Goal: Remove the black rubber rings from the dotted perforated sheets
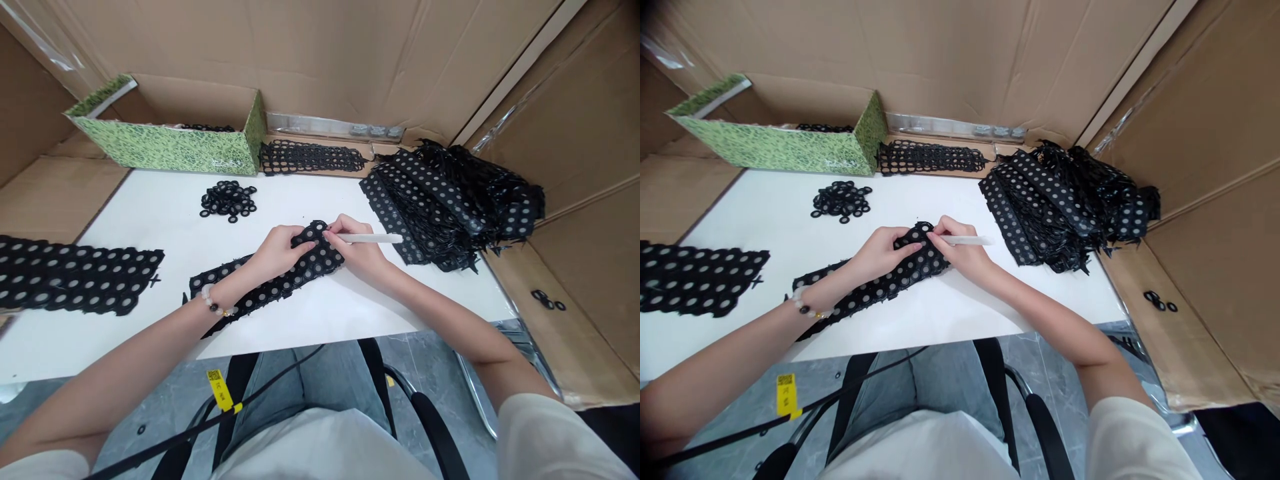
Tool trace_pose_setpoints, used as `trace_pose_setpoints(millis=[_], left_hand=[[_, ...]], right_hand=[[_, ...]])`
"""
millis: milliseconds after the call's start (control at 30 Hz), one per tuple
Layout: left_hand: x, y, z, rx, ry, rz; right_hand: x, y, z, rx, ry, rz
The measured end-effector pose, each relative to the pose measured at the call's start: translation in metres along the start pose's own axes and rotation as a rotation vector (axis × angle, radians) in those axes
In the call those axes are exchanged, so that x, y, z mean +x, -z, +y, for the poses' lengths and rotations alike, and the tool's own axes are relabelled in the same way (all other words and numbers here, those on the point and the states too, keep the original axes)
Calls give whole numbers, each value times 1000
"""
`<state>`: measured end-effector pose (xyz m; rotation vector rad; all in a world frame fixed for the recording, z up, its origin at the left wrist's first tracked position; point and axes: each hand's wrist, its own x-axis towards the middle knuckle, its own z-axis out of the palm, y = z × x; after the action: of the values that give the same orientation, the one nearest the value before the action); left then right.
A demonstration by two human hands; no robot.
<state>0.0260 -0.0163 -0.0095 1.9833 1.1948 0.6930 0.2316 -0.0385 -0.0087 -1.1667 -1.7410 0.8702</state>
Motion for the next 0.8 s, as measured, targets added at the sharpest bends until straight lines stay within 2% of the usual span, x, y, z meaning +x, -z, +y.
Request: trace_pose_setpoints(millis=[200, 800], left_hand=[[1, 1, 0, -18, -6, -40], [0, -4, -2, -6, -6, -11]], right_hand=[[-1, -4, 2, -61, 37, 25], [-3, -18, 17, -51, 59, 46]])
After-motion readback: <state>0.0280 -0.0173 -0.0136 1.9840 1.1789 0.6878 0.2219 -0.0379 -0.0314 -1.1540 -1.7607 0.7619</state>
